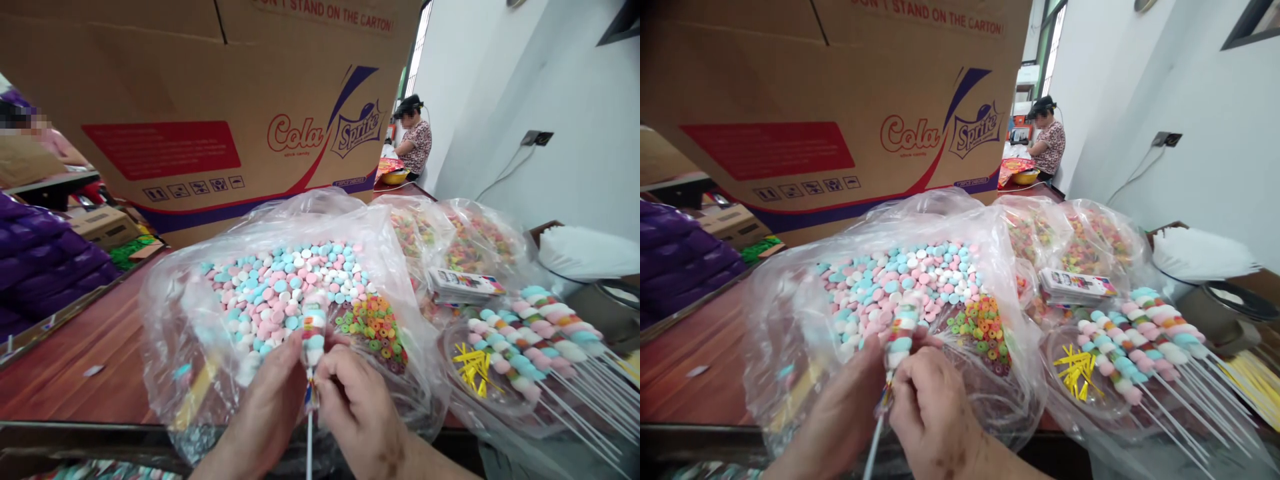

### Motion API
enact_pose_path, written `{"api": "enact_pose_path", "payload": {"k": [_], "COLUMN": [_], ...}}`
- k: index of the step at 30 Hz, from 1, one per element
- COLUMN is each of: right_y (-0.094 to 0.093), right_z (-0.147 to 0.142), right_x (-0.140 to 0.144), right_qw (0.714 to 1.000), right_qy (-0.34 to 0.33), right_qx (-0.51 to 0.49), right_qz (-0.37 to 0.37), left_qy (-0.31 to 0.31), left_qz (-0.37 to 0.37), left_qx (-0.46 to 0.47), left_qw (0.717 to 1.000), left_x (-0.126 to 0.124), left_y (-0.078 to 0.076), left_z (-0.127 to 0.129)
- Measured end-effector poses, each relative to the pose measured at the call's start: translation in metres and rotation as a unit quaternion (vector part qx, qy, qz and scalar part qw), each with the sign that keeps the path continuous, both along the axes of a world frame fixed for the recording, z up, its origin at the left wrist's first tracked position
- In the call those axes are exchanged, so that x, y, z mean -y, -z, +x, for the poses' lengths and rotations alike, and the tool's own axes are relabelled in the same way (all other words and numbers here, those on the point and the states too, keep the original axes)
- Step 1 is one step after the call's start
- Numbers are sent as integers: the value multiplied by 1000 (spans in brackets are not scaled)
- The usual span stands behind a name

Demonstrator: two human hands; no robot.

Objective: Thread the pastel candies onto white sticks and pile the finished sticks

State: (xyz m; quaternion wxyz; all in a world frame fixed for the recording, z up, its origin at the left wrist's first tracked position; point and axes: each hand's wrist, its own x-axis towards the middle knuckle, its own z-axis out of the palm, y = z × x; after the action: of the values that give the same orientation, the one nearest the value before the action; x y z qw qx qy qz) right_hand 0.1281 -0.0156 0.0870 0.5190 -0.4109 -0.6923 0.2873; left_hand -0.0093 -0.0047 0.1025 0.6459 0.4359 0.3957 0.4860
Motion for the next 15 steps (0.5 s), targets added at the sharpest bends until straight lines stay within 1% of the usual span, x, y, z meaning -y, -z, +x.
{"api": "enact_pose_path", "payload": {"k": [1, 2, 3, 4, 5, 6, 7, 8, 9, 10, 11, 12, 13, 15], "right_y": [2, 3, 4, 4, 3, 3, 2, 2, 4, 5, 8, 11, 13, 17], "right_z": [-2, -3, -3, -2, -1, 0, 0, 0, 0, -1, -2, -1, 0, 6], "right_x": [1, 1, -1, -3, -5, -6, -7, -7, -6, -5, -4, -4, -5, -9], "right_qw": [997, 989, 976, 962, 951, 940, 929, 917, 907, 902, 906, 918, 937, 976], "right_qy": [-29, -53, -76, -96, -113, -128, -142, -155, -168, -175, -175, -163, -140, -67], "right_qx": [-34, -78, -124, -164, -195, -216, -232, -246, -255, -263, -260, -245, -216, -132], "right_qz": [-61, -118, -163, -194, -213, -229, -252, -275, -291, -294, -285, -265, -236, -159], "left_qy": [-6, 9, 31, 53, 68, 71, 61, 46, 34, 27, 17, -1, -19, -45], "left_qz": [76, 182, 299, 402, 478, 523, 543, 548, 546, 540, 532, 520, 502, 456], "left_qx": [-21, -57, -100, -142, -175, -197, -211, -218, -227, -238, -252, -266, -279, -288], "left_qw": [997, 982, 948, 903, 858, 826, 810, 806, 806, 807, 808, 812, 819, 841], "left_x": [-1, -1, 0, 1, 3, 6, 10, 13, 17, 20, 23, 25, 27, 31], "left_y": [2, 3, 5, 7, 9, 11, 13, 15, 16, 16, 16, 15, 13, 6], "left_z": [-1, -2, -3, -4, -4, -4, -2, -1, 0, 1, 0, -2, -6, -17]}}
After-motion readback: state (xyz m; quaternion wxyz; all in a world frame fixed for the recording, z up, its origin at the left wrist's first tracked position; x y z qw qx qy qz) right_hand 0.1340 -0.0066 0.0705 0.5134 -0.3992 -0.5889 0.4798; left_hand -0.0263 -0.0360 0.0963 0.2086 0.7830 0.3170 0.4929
